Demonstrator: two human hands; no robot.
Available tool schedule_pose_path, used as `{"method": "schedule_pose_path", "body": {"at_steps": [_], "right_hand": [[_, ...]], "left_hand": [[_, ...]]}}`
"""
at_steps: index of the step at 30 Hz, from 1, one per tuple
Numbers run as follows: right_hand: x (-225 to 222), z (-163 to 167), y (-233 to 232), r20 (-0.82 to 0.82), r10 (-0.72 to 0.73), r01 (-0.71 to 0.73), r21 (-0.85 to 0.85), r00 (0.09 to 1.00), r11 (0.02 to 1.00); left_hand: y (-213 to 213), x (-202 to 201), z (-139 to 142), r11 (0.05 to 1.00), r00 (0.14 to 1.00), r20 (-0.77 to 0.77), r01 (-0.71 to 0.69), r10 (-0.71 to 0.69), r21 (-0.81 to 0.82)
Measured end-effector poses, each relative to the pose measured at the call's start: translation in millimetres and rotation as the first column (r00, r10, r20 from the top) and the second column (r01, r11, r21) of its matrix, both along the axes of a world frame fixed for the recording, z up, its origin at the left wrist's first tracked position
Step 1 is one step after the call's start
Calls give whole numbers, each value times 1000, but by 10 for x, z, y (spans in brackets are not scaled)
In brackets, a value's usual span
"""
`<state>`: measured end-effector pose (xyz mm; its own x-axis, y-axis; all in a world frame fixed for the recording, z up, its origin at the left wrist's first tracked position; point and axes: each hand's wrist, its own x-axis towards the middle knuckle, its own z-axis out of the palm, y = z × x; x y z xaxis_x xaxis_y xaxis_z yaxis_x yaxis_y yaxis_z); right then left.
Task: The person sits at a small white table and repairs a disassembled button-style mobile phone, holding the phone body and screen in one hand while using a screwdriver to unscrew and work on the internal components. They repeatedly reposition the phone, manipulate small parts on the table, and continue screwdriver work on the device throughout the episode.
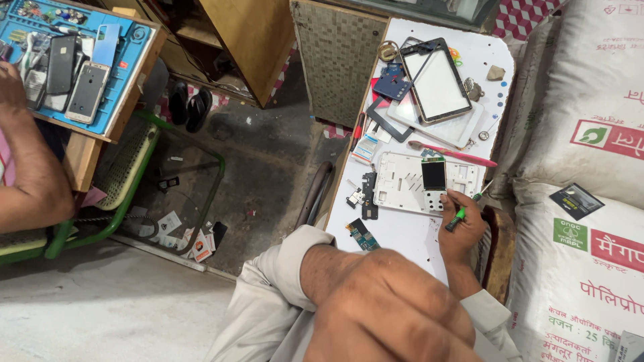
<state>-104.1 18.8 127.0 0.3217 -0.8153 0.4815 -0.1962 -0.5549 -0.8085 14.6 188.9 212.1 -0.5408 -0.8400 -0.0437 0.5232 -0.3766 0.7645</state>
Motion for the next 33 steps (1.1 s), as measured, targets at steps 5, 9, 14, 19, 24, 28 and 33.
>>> {"method": "schedule_pose_path", "body": {"at_steps": [5,9,14,19,24,28,33], "right_hand": [[-13,7,0,7,10,-10,32,1000,999],[-8,28,-6,4,21,-21,36,1000,999],[16,25,-6,4,18,-18,38,1000,999],[16,16,-3,3,26,-26,13,1000,1000],[19,3,-3,8,33,-34,33,999,999],[13,-24,-15,0,13,-13,4,1000,1000],[27,-36,-13,20,18,-19,59,1000,998]], "left_hand": [[-21,54,-182,849,970,229,51,83,-525],[-50,36,-169,834,965,225,9,138,-552],[-65,-194,-101,970,944,-259,-231,205,-75],[-259,-192,317,817,822,-190,-452,537,357],[-46,348,903,981,984,-172,83,-52,174],[-221,433,1478,-537,739,-526,-265,421,-801],[-113,627,1963,-332,744,-392,-239,541,-912]]}}
